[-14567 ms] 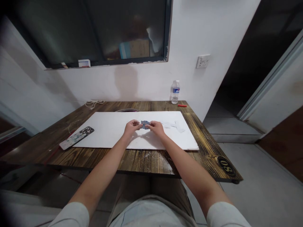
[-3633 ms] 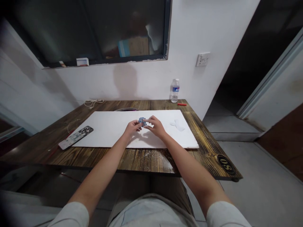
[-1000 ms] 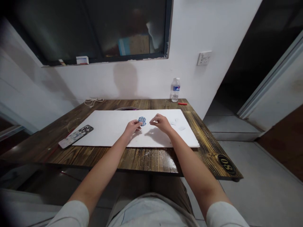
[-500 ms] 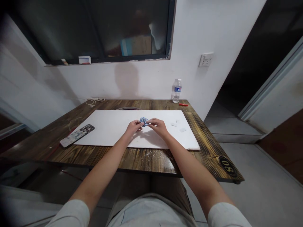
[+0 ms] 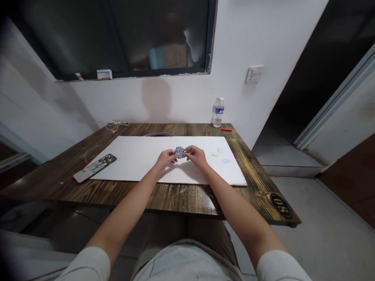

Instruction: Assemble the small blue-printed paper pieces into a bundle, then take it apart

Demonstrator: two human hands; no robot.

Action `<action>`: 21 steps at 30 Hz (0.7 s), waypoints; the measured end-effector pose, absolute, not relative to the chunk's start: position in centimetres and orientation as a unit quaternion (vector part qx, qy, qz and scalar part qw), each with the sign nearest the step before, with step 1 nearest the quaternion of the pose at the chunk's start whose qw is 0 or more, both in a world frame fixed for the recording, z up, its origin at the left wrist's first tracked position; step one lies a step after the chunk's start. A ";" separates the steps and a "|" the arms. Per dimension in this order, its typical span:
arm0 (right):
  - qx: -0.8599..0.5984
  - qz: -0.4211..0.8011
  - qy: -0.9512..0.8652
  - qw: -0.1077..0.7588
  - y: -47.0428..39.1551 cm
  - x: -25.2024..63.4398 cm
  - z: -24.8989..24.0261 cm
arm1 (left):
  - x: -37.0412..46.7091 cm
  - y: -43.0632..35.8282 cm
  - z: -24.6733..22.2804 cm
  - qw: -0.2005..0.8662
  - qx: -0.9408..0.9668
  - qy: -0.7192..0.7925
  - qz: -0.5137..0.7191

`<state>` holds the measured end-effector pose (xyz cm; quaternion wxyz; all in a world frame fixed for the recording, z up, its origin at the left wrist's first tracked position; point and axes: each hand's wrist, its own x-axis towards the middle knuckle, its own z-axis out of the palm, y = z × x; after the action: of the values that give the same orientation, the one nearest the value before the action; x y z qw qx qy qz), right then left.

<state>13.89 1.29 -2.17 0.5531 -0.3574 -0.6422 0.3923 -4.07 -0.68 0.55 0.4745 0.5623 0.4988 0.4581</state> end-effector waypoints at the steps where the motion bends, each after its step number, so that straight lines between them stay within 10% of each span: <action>1: -0.358 0.404 -0.634 0.554 1.3 13.9 -2.1 | -4.1 -0.7 0.5 0.472 0.569 0.496 0.455; 21: -0.323 0.520 -0.634 0.472 1.0 14.2 -1.2 | -4.4 -0.8 0.9 0.480 0.650 0.435 0.398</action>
<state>14.15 1.05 -1.16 0.4724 -0.3234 -0.6341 0.5198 -4.39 -0.81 0.89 0.4801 0.6498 0.4348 0.3976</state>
